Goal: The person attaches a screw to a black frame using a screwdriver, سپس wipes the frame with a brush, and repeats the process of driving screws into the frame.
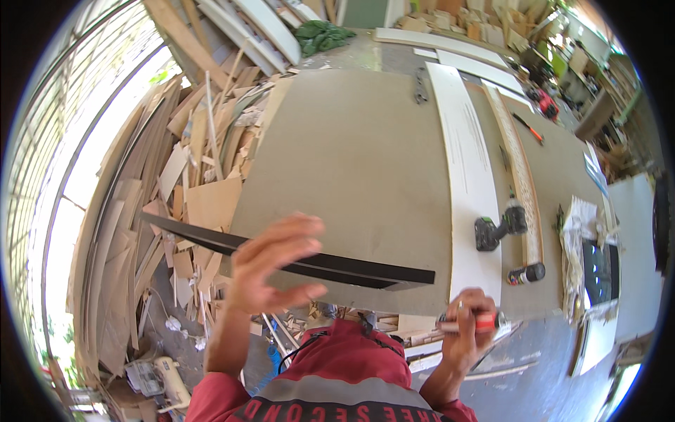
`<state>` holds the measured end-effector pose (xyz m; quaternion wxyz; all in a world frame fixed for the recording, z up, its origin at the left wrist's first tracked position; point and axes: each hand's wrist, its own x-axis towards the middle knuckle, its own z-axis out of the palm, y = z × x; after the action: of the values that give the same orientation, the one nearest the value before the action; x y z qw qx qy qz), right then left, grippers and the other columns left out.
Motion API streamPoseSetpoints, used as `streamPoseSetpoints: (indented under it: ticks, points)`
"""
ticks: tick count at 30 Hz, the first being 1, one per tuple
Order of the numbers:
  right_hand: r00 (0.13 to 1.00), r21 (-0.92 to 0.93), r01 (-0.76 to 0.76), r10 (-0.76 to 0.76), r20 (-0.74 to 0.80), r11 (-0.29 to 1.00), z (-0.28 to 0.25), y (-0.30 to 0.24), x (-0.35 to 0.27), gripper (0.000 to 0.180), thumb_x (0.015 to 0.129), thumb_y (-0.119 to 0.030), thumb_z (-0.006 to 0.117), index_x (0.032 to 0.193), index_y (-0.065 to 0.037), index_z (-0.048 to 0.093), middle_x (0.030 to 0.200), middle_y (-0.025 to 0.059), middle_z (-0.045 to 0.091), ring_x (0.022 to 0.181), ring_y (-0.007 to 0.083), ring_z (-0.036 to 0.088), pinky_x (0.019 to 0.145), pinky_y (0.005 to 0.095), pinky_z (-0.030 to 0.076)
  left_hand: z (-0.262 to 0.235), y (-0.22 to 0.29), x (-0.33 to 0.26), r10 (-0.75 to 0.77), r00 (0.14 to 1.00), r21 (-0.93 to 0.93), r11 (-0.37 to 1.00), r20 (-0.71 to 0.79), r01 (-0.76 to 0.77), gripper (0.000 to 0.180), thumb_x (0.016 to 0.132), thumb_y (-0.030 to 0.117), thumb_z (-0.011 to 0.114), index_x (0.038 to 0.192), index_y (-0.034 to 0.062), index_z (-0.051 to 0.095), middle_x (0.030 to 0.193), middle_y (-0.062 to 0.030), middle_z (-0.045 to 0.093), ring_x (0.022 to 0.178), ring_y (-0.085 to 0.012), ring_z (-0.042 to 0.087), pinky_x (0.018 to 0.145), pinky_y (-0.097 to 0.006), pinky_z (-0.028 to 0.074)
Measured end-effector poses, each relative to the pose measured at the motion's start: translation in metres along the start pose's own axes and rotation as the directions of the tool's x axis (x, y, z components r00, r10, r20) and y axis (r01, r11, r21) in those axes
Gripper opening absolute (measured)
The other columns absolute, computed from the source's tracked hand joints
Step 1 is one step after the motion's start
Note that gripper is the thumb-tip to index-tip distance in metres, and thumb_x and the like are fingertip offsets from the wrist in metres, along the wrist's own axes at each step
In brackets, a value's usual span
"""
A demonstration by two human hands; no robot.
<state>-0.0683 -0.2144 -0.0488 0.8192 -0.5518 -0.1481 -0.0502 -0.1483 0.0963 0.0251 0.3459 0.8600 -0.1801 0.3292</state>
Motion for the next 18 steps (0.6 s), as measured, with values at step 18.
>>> streamPoseSetpoints:
  ticks: [18]
  points:
    - [0.758,0.111,-0.455,0.318,0.569,0.884,0.045,-0.003,-0.038,0.027,0.083,-0.009,0.08,0.092,0.0,0.056,0.085,0.0142,0.059,0.07,0.0159,0.057,0.062,0.0251,0.048,0.063,0.06,-0.044,0.061,0.978,-0.465,0.873,-0.197,-0.148,0.015,0.082,-0.004,0.076,0.096,-0.0059,0.075,0.095,-0.0132,0.069,0.079,-0.0298,0.065,0.063,-0.037,0.053]
